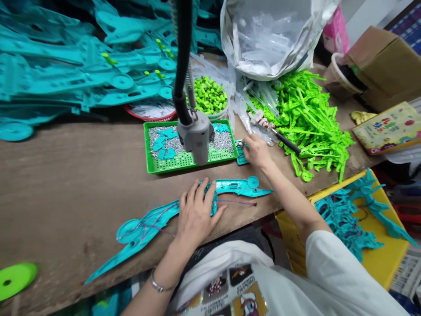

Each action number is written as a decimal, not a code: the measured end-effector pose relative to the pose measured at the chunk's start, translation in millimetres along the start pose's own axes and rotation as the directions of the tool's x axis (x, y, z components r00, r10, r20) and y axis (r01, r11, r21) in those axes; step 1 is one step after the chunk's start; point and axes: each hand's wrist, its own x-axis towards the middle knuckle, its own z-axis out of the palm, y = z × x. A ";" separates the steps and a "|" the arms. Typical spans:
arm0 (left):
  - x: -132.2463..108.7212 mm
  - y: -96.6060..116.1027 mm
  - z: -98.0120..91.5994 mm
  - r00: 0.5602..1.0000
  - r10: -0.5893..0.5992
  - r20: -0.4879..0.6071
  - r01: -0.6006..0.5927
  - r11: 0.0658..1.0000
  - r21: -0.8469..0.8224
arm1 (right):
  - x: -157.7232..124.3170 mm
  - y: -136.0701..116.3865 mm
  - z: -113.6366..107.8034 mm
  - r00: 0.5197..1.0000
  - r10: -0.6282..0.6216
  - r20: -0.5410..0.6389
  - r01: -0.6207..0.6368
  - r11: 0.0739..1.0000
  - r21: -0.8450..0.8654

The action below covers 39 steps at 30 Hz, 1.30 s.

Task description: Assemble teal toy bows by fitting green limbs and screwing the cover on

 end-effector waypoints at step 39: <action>6.6 32.8 -67.1 0.987 -0.135 0.086 0.115 0.971 0.209 | -94.5 -84.4 -27.1 0.915 0.297 0.272 -0.376 0.389 0.841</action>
